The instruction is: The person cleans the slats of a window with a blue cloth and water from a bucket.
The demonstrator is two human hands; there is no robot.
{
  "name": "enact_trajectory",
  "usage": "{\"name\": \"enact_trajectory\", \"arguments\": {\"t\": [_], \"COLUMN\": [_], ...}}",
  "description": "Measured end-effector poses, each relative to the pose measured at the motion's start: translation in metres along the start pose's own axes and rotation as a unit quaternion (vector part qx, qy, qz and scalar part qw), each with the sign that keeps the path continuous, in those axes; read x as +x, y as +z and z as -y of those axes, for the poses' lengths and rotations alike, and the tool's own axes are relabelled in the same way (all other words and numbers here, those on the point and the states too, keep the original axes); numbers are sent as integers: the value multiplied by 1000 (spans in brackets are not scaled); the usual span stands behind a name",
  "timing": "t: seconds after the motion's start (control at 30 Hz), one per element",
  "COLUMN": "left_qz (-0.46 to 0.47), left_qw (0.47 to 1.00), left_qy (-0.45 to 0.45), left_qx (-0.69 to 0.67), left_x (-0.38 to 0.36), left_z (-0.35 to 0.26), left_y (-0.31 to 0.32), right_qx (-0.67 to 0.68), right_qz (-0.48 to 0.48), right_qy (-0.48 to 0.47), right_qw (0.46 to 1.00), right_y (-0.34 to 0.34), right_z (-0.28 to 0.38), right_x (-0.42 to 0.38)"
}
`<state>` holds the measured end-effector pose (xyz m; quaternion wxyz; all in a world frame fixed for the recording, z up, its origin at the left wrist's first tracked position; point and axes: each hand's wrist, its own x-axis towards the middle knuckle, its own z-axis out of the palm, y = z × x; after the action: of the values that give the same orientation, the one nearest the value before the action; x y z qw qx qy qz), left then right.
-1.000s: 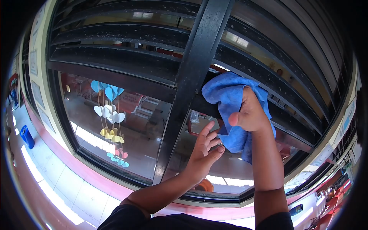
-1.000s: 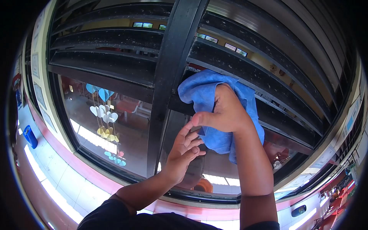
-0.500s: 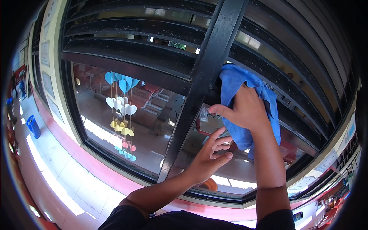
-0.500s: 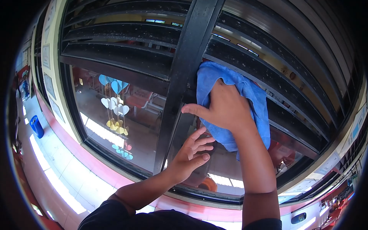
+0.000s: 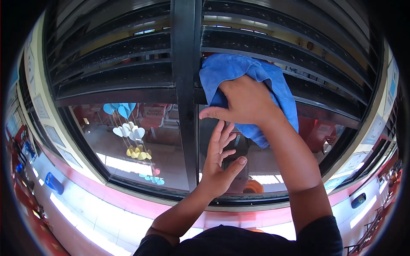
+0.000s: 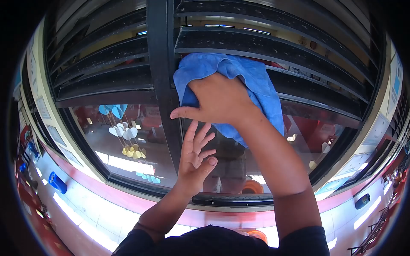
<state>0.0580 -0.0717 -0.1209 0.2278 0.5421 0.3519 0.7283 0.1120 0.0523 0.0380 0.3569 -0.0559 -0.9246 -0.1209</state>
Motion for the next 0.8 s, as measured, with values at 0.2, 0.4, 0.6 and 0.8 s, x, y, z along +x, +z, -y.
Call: {"name": "enact_trajectory", "arguments": {"t": [0.2,0.4,0.6,0.8], "left_qz": [-96,-166,-118,-28], "left_qw": [982,889,898,913], "left_qy": [160,369,343,306], "left_qx": [37,214,248,269], "left_x": [-8,3,22,56], "left_z": [24,57,42,-64], "left_y": [-9,5,-7,13], "right_qx": [-8,294,93,554], "right_qz": [-101,-287,-206,-243], "right_qy": [-116,-71,-111,275], "right_qw": [988,909,968,748], "right_y": [10,48,7,-50], "right_z": [-6,-3,-35,-14], "right_x": [-38,-95,-113,-132]}}
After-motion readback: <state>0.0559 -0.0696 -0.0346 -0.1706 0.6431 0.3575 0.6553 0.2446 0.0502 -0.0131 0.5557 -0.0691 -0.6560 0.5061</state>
